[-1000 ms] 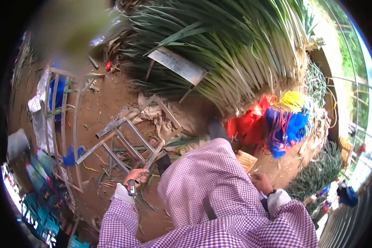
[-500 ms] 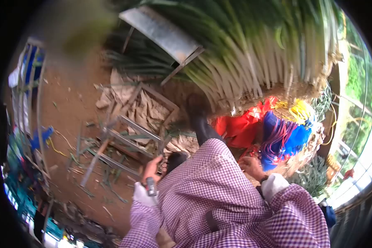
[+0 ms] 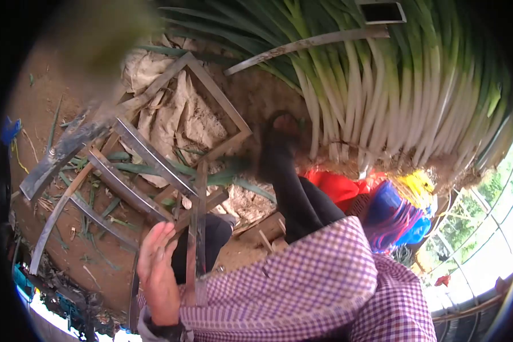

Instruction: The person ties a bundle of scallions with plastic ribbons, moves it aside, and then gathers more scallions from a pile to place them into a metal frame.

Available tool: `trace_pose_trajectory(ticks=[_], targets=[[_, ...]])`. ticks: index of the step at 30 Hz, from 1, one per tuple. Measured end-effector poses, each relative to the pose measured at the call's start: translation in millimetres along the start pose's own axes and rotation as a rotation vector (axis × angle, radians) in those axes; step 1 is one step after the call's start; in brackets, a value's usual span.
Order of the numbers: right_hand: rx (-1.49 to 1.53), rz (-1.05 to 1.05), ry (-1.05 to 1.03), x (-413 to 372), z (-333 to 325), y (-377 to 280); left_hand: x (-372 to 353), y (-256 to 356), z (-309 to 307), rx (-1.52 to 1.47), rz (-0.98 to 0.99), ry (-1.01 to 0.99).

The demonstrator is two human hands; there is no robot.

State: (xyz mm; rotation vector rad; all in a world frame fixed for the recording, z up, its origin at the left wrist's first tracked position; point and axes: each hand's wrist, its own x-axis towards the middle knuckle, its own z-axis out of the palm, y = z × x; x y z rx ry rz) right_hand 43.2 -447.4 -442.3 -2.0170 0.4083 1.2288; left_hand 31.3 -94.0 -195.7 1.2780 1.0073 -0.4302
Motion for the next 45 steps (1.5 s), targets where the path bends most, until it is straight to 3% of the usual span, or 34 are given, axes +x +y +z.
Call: trace_pose_trajectory(ticks=[6,9,16,18,20,24,27,28,30,31,33,35,37,42,45], targets=[[-0.058,-0.070,0.051,47,12,10,-8,15,-6,-0.232,0.128,0.059],[-0.075,-0.090,0.060,21,12,44,-30,7,-7,-0.325,0.288,-0.020],[-0.001,-0.111,0.052,-70,-4,144,-97,-23,17,-0.280,0.562,0.170],[0.037,-0.140,0.062,-89,-11,171,-98,-31,26,-0.092,0.627,0.236],[0.067,-0.183,0.082,-105,-19,194,-97,-38,36,-0.135,0.654,0.166],[0.064,-0.396,0.160,-115,-45,220,-88,-48,41,0.439,0.788,0.170],[-0.081,-0.763,0.345,-104,-98,199,-89,-54,39,0.554,0.869,0.213],[-0.052,-0.721,0.338,-111,-124,173,-92,-54,38,0.587,0.876,0.226],[0.400,-0.655,0.221,-160,-181,92,-85,-52,28,0.583,0.816,0.116],[0.346,-0.652,0.230,-170,-211,63,-84,-52,26,0.673,0.854,0.153],[0.389,-0.876,0.235,-189,-259,12,-81,-54,22,0.804,0.877,0.203],[0.476,-0.823,0.307,-209,-292,-32,-82,-50,19,0.886,0.855,0.233],[0.375,-0.947,0.368,-219,-319,-62,-85,-47,19,0.907,0.811,0.235],[0.313,-0.948,0.470,-255,-401,-110,-91,-45,23,0.884,0.780,0.238],[0.142,-0.890,0.783,-284,-459,-135,-84,-46,21,0.872,0.837,0.241]])
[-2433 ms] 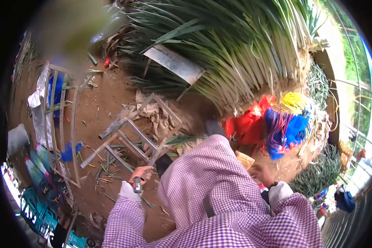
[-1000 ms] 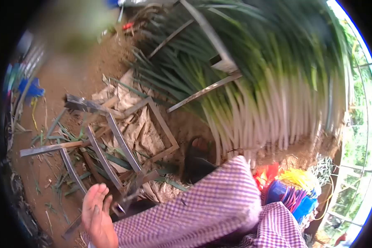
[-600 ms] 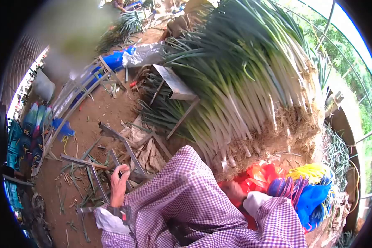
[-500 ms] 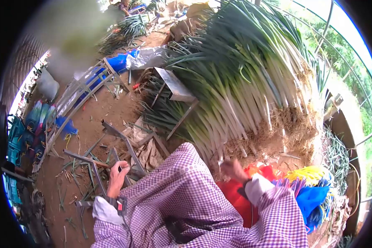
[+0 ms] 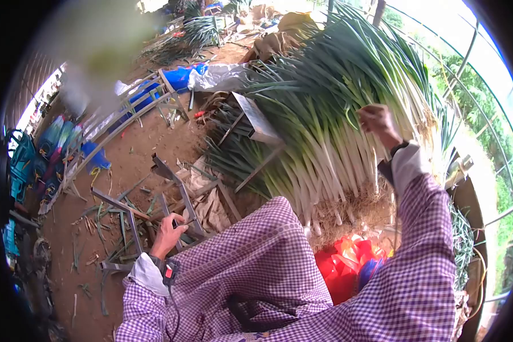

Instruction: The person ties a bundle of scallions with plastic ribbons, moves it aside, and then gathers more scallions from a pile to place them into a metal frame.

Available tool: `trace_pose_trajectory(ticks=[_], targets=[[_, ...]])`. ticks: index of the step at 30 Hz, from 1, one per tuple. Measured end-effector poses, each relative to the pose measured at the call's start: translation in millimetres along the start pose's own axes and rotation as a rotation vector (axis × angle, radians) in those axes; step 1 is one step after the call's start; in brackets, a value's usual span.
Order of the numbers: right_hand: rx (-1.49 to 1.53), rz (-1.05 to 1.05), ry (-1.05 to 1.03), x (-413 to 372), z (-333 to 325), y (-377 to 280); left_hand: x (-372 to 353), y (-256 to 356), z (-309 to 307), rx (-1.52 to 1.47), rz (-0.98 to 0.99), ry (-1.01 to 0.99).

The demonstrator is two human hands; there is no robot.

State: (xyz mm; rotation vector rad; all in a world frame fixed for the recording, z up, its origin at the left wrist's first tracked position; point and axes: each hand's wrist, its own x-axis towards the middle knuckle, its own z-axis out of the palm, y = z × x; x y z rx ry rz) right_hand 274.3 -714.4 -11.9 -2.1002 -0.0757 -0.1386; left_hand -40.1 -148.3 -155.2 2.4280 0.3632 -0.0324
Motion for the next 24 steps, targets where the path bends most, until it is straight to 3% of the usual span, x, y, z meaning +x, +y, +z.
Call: trace_pose_trajectory(ticks=[4,5,6,7,11,13,15,19,21,22,24], targets=[[-0.270,-0.087,0.304,99,-79,13,3,2,1,-0.045,-0.018,-0.001],[-0.283,-0.108,0.380,115,-86,5,2,4,-1,-0.058,-0.050,-0.016],[-0.145,-0.097,0.370,123,-76,-13,7,-11,6,0.035,0.055,0.036],[-0.223,-0.147,0.408,135,-69,-27,9,-13,6,0.034,0.058,0.021],[0.062,-0.218,0.136,139,53,-79,19,-11,4,0.045,0.054,-0.018],[0.030,-0.073,0.025,129,127,-95,20,-6,3,0.081,0.061,0.014],[-0.031,-0.006,-0.201,141,193,-77,23,4,-2,0.021,-0.010,-0.005],[-0.446,-0.082,-0.429,147,313,-48,32,2,3,0.027,-0.023,-0.024],[-0.722,-0.336,-0.370,156,359,-25,34,3,3,0.020,-0.011,-0.042],[-0.716,-0.367,-0.249,150,381,-15,35,4,3,0.015,-0.004,-0.040],[-0.802,-0.188,-0.323,151,403,-11,36,4,3,-0.022,-0.011,-0.049]])
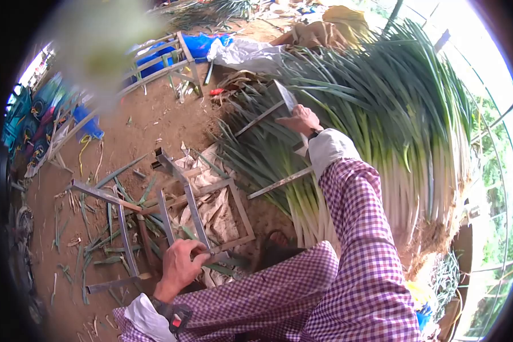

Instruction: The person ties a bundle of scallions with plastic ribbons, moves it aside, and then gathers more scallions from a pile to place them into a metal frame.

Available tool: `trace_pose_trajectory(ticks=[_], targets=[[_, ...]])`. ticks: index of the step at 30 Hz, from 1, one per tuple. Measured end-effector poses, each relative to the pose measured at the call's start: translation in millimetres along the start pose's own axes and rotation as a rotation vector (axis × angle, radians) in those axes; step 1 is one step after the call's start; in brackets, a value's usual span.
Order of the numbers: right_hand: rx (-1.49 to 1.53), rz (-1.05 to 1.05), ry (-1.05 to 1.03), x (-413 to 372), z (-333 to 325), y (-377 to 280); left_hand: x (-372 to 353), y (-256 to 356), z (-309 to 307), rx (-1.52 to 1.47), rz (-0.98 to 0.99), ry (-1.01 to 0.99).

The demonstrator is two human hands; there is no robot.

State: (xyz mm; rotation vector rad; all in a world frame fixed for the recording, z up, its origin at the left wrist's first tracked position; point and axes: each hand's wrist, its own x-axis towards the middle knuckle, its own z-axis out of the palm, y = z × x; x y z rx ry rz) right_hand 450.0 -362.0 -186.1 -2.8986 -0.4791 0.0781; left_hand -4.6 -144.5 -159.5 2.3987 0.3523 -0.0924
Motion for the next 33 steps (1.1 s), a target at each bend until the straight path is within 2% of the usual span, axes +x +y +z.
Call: trace_pose_trajectory(ticks=[1,2,11,19,21,24,25,27,33], targets=[[-0.021,0.043,-0.037,0,5,-4,1,0,0,-0.012,0.005,0.004],[-0.046,-0.020,0.148,-6,11,-7,1,-1,1,-0.023,0.010,0.006],[-0.146,-0.111,0.348,-20,3,-10,-2,-3,1,-0.056,-0.014,0.013],[-0.154,-0.140,0.648,-58,-87,6,-3,-15,12,-0.049,0.015,0.035],[-0.091,-0.106,0.602,-85,-120,5,-2,-19,15,-0.047,0.011,0.046],[-0.042,-0.132,0.581,-115,-132,29,-2,-19,17,-0.089,-0.015,0.033],[-0.012,-0.177,0.590,-126,-130,36,-1,-16,16,-0.082,-0.028,0.034],[0.016,-0.081,0.408,-152,-127,41,-1,-14,16,-0.068,-0.059,0.035],[0.053,-0.030,0.347,-181,-64,87,0,-12,15,-0.066,-0.051,0.048]])
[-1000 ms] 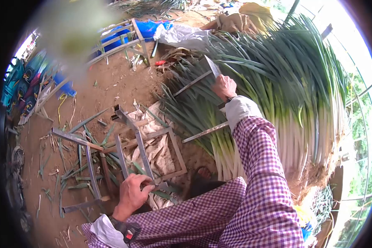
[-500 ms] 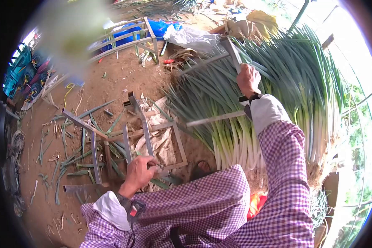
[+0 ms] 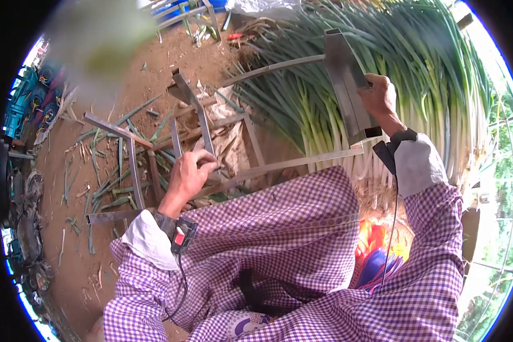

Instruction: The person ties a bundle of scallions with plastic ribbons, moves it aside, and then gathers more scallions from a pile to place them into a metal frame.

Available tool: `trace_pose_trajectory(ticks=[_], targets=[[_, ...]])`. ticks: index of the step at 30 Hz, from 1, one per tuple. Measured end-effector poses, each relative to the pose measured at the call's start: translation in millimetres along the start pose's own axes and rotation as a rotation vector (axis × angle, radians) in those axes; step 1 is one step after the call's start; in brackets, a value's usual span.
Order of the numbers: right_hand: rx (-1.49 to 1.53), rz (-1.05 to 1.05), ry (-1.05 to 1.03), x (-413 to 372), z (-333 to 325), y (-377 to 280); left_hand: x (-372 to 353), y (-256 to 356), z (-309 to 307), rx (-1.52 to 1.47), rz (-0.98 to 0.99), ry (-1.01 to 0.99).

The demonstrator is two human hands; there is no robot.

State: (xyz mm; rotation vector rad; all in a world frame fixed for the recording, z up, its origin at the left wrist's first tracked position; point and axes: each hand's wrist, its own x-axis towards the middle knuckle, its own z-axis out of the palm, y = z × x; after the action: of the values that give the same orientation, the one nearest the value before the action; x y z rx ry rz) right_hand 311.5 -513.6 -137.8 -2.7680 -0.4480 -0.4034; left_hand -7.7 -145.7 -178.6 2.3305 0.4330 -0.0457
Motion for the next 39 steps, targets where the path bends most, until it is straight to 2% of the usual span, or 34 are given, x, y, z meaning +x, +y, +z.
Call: trace_pose_trajectory(ticks=[4,5,8,12,13,16,19,22,27,31,34,35,38,39], targets=[[0.079,0.077,-0.086,-16,27,20,5,-10,6,-0.013,0.036,0.011],[0.063,0.033,-0.044,-20,34,25,5,-11,6,-0.014,0.041,0.008],[0.205,0.060,-0.154,-29,23,12,6,-13,8,-0.013,0.064,0.011],[0.315,0.026,-0.127,-25,30,22,5,-7,5,-0.036,0.034,-0.009],[0.311,0.037,-0.182,-24,24,21,5,-6,5,-0.040,0.029,-0.013],[0.547,0.105,-0.192,-25,24,16,4,-5,5,-0.050,0.026,-0.013],[0.399,0.080,0.032,-26,36,15,2,-7,6,-0.053,0.018,-0.009],[0.512,0.093,-0.107,-27,41,-2,3,-5,4,-0.062,0.025,0.002],[0.535,0.098,-0.231,-14,64,13,2,-9,6,-0.060,0.010,0.012],[0.513,0.075,-0.252,-12,68,18,1,-7,6,-0.019,0.010,0.013],[0.637,0.026,-0.089,-10,96,25,0,-5,6,-0.008,0.016,0.018],[0.574,-0.002,-0.082,-7,100,25,0,-5,7,-0.010,0.017,0.018],[0.489,0.023,-0.228,-2,93,8,0,-4,4,-0.028,0.017,0.018],[0.470,0.037,-0.340,-1,92,6,1,-7,7,-0.041,0.017,0.022]])
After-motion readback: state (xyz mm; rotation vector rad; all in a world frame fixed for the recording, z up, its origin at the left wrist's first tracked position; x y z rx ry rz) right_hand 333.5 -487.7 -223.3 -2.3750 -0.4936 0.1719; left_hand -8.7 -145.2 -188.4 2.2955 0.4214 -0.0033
